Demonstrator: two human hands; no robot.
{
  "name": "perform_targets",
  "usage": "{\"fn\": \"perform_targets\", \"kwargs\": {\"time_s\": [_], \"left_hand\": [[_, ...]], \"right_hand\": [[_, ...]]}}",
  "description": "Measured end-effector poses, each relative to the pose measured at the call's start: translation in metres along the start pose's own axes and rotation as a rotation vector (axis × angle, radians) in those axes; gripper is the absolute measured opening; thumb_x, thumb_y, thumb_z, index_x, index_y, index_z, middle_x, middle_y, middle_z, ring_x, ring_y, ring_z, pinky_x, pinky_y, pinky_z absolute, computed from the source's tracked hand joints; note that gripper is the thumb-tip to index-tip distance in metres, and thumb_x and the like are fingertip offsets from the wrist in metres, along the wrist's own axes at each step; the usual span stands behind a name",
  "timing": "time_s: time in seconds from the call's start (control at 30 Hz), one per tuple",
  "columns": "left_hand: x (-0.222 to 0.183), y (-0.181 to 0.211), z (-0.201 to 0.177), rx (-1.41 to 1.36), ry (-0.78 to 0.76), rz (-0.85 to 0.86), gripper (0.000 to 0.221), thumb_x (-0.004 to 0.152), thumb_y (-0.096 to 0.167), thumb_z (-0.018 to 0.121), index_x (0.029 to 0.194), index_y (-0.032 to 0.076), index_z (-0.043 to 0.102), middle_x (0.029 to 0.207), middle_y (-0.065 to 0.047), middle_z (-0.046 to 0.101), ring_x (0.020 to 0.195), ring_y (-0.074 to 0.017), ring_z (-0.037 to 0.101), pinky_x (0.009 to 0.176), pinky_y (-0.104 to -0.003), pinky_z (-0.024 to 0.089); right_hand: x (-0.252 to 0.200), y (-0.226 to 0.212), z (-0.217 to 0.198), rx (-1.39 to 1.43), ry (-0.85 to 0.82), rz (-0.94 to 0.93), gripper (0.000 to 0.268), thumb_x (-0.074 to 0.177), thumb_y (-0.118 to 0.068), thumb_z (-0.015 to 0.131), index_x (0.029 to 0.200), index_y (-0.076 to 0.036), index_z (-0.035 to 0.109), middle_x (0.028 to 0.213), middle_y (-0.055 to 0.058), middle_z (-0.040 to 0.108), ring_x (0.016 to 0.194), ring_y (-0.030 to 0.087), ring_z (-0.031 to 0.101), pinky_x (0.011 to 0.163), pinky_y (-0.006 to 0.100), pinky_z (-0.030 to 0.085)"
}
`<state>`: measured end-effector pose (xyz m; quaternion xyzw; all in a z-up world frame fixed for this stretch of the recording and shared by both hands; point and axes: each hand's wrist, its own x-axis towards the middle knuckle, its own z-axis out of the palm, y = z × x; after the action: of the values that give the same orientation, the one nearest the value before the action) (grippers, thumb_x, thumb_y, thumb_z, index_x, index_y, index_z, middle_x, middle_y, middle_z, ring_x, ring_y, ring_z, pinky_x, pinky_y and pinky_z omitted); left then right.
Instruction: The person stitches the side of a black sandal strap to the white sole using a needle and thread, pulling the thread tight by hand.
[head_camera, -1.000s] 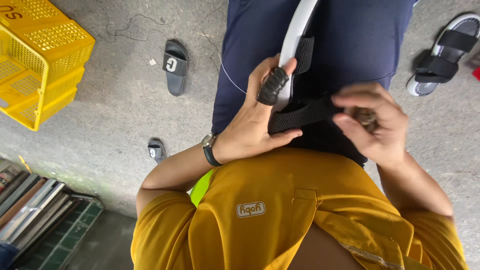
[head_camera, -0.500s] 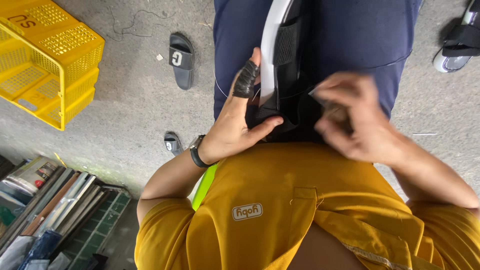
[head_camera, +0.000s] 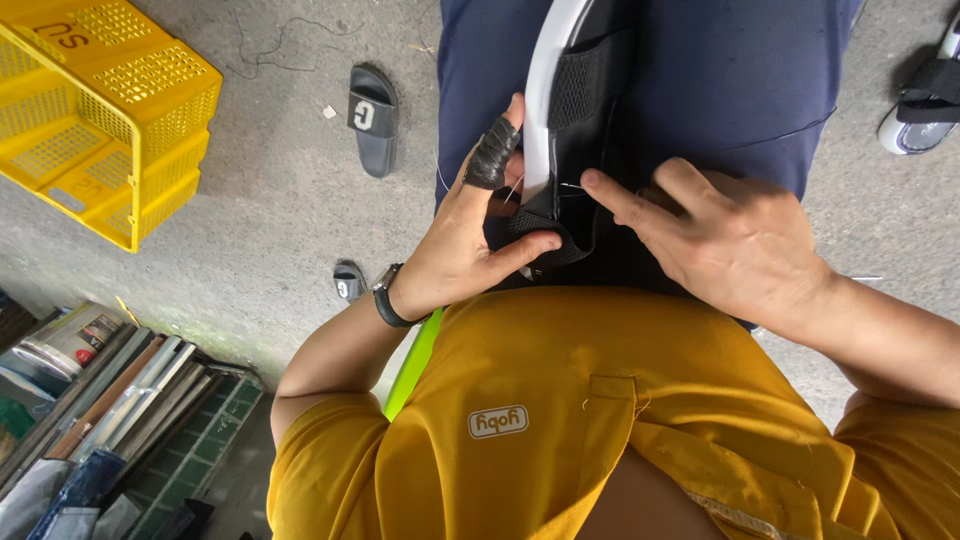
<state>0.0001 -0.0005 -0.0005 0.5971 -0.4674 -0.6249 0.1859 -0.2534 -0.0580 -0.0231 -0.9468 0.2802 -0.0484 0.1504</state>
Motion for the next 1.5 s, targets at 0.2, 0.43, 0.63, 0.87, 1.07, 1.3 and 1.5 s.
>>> {"fn": "perform_targets", "kwargs": {"time_s": [0.2, 0.43, 0.63, 0.87, 1.07, 1.3, 1.5], "left_hand": [[0.001, -0.003, 0.0, 0.0, -0.011, -0.01, 0.098, 0.088, 0.022, 0.079, 0.154, 0.02, 0.007, 0.118, -0.003, 0.047, 0.104, -0.0124, 0.048, 0.089, -0.025, 0.057], [0.005, -0.01, -0.006, -0.064, -0.066, 0.109, 0.107, 0.082, 0.021, 0.089, 0.155, 0.024, 0.01, 0.115, -0.005, 0.04, 0.103, -0.0136, 0.05, 0.084, -0.024, 0.064], [0.027, -0.027, -0.023, -0.144, -0.238, 0.397, 0.084, 0.092, -0.002, 0.079, 0.152, 0.022, 0.024, 0.105, -0.004, 0.051, 0.092, -0.0135, 0.058, 0.093, -0.025, 0.067], [0.045, -0.036, -0.009, -0.089, -0.201, 0.414, 0.135, 0.07, 0.018, 0.103, 0.153, 0.035, -0.003, 0.145, -0.018, 0.04, 0.075, -0.0076, 0.069, 0.077, -0.022, 0.064], [0.056, -0.035, -0.008, -0.076, -0.189, 0.63, 0.093, 0.055, 0.022, 0.1, 0.124, -0.006, 0.044, 0.113, -0.012, 0.038, 0.063, -0.0217, 0.059, 0.06, -0.034, 0.053], [0.046, -0.033, 0.0, 0.012, -0.121, 0.608, 0.087, 0.057, 0.017, 0.096, 0.122, -0.008, 0.044, 0.121, -0.015, 0.038, 0.079, -0.0368, 0.063, 0.067, -0.043, 0.049], [0.011, -0.044, 0.0, 0.213, 0.116, 0.597, 0.049, 0.077, 0.036, 0.084, 0.086, -0.002, 0.055, 0.114, -0.016, 0.04, 0.075, -0.0363, 0.061, 0.061, -0.052, 0.05]], "right_hand": [[0.002, -0.001, -0.001, -0.011, -0.025, 0.008, 0.043, 0.097, -0.026, 0.066, 0.139, -0.036, 0.061, 0.083, -0.007, 0.047, 0.051, 0.008, 0.043, 0.044, 0.021, 0.041], [-0.002, 0.0, -0.002, 0.07, -0.056, 0.016, 0.046, 0.096, -0.019, 0.068, 0.14, -0.03, 0.059, 0.082, -0.003, 0.046, 0.052, 0.008, 0.044, 0.039, 0.022, 0.042], [-0.01, 0.008, -0.016, 0.308, -0.222, 0.046, 0.046, 0.096, -0.008, 0.056, 0.142, -0.015, 0.052, 0.084, 0.004, 0.049, 0.049, 0.016, 0.043, 0.035, 0.029, 0.046], [-0.034, 0.0, 0.0, 0.426, -0.218, 0.022, 0.064, 0.089, 0.013, 0.049, 0.148, -0.009, 0.04, 0.099, 0.015, 0.056, 0.049, 0.022, 0.043, 0.046, 0.038, 0.049], [-0.033, -0.005, 0.041, 0.633, -0.011, 0.058, 0.036, 0.099, -0.005, 0.048, 0.128, 0.012, 0.037, 0.119, 0.034, 0.053, 0.108, 0.044, 0.059, 0.097, 0.048, 0.047], [-0.046, 0.0, 0.03, 0.863, -0.042, 0.222, 0.044, 0.091, -0.012, 0.062, 0.124, 0.002, 0.036, 0.115, 0.024, 0.052, 0.101, 0.028, 0.054, 0.089, 0.041, 0.043], [-0.032, -0.014, -0.01, 0.522, -0.306, 0.42, 0.032, 0.09, -0.017, 0.062, 0.116, -0.005, 0.048, 0.105, 0.015, 0.057, 0.097, 0.032, 0.061, 0.082, 0.041, 0.046]]}}
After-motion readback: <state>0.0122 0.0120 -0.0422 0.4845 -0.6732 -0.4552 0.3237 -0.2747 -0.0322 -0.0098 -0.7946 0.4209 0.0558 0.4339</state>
